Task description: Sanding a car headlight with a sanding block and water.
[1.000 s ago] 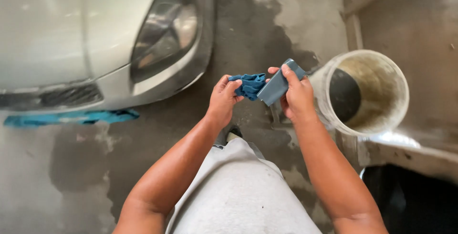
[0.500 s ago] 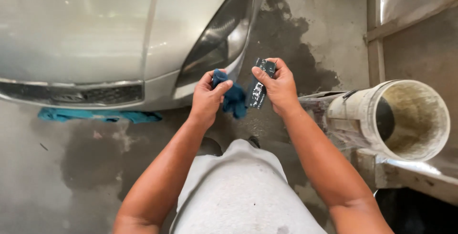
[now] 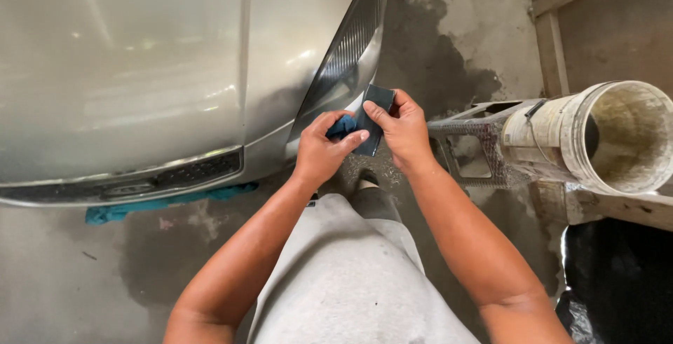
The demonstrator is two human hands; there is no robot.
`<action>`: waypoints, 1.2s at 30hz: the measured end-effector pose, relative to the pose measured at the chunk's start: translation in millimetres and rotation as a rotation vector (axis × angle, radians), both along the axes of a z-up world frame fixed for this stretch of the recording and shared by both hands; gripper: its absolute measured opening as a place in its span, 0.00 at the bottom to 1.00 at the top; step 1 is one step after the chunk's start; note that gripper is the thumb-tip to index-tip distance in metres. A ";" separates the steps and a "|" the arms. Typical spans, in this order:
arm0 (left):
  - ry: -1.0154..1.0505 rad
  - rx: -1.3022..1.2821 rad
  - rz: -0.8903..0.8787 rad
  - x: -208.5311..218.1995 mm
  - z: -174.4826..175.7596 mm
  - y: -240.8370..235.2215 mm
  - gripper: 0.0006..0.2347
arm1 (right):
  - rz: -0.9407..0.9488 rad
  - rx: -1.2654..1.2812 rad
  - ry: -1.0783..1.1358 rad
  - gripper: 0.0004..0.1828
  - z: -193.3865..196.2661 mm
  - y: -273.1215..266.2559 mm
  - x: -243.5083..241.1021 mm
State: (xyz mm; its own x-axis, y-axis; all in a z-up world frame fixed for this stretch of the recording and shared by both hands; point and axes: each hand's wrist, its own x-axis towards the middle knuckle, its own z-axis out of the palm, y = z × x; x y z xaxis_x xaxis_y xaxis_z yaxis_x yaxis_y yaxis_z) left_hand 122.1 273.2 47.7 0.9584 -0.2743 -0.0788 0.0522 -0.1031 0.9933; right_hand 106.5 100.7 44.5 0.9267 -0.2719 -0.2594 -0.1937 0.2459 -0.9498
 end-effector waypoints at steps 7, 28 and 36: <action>-0.128 0.058 -0.008 13.3 -36.0 -9.7 0.13 | 0.024 0.031 -0.060 0.09 4.8 -5.3 8.0; -0.032 0.063 0.096 101.5 -75.1 -55.3 0.10 | 0.005 0.108 0.415 0.12 -86.6 -116.1 -11.2; -0.627 1.003 -0.440 146.1 -133.2 -50.3 0.27 | -0.019 0.130 0.463 0.10 -123.7 -123.2 -27.0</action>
State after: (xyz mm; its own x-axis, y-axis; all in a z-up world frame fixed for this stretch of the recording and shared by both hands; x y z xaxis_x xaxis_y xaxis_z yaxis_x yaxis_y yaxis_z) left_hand 268.2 222.9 -85.5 0.7491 -0.6624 -0.0026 -0.6291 -0.7127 0.3103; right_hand 79.4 -22.5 -79.2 0.7007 -0.2254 -0.6769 -0.5836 0.3646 -0.7256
